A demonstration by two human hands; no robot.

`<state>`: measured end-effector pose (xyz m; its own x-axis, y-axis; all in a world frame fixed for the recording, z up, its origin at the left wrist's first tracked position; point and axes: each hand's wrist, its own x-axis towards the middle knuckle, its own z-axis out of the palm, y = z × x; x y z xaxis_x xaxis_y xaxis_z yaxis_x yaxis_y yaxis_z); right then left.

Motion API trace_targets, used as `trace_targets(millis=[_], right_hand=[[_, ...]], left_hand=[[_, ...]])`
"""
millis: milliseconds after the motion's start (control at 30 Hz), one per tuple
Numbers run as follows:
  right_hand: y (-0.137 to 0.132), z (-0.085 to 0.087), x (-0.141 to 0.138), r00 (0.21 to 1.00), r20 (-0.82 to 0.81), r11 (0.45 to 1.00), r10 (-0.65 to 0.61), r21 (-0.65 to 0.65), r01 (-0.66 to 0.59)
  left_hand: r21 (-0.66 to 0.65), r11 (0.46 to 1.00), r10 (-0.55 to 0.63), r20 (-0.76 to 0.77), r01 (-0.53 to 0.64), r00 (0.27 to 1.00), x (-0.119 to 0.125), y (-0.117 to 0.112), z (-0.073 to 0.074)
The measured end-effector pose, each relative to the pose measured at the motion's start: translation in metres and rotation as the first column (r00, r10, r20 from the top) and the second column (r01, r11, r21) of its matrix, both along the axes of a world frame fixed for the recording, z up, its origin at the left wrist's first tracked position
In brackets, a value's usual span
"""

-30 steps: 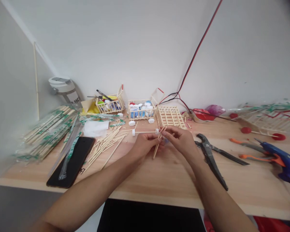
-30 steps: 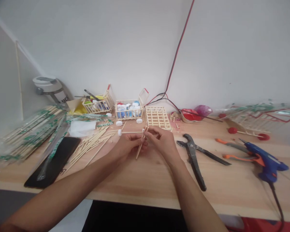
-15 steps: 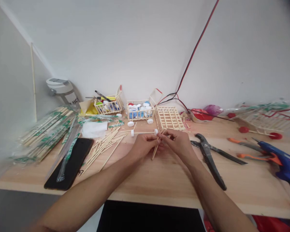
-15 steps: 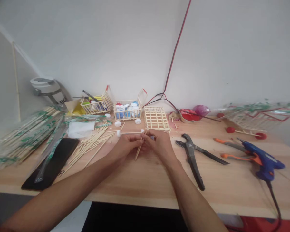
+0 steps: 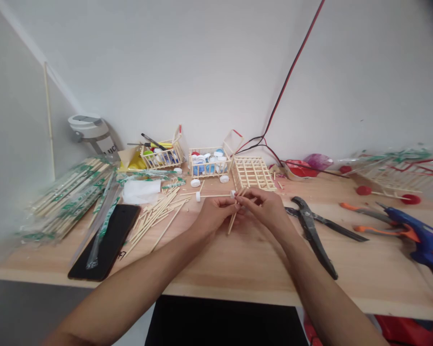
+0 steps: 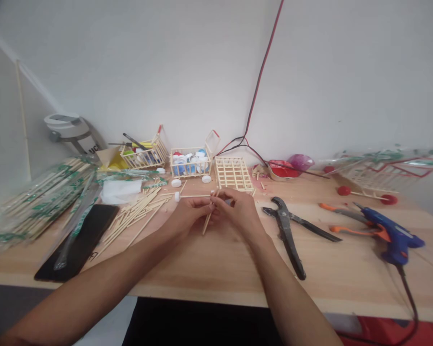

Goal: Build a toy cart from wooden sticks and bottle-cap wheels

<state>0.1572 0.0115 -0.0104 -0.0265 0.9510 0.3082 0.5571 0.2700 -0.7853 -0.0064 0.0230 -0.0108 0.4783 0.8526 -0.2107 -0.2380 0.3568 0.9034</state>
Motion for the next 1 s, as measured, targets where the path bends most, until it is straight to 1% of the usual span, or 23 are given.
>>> trace_targets(millis=[167, 367, 500, 733, 833, 1000], right_hand=[[0.0003, -0.0034, -0.0002, 0.999, 0.038, 1.000, 0.019, 0.024, -0.020], [-0.0015, 0.0041, 0.0024, 0.999, 0.029, 0.999, -0.020, 0.045, 0.019], [-0.0015, 0.0060, 0.0032, 0.998, 0.037, 0.998, -0.042, 0.049, 0.040], [-0.0001, 0.0034, 0.0025, 0.999, 0.038, 0.999, -0.033, 0.030, 0.032], [0.0005, 0.0034, 0.0032, 1.000, -0.001, 1.000, -0.026, 0.009, 0.026], [0.0019, 0.0020, 0.0069, 0.990, -0.132, 0.999, -0.040, -0.010, 0.039]], left_hand=[[0.024, 0.999, -0.035, -0.034, 0.036, 0.999, -0.0008, -0.0002, 0.0009], [-0.046, 0.995, -0.097, -0.110, 0.092, 0.989, -0.0031, 0.0006, 0.0053], [-0.081, 0.985, -0.166, -0.151, 0.155, 0.975, -0.0035, 0.0016, 0.0040], [-0.072, 0.982, -0.183, -0.154, 0.173, 0.971, -0.0032, 0.0030, 0.0004], [-0.063, 0.983, -0.179, -0.144, 0.171, 0.973, -0.0040, 0.0035, 0.0002], [-0.072, 0.984, -0.167, -0.107, 0.160, 0.980, -0.0047, 0.0038, 0.0002]])
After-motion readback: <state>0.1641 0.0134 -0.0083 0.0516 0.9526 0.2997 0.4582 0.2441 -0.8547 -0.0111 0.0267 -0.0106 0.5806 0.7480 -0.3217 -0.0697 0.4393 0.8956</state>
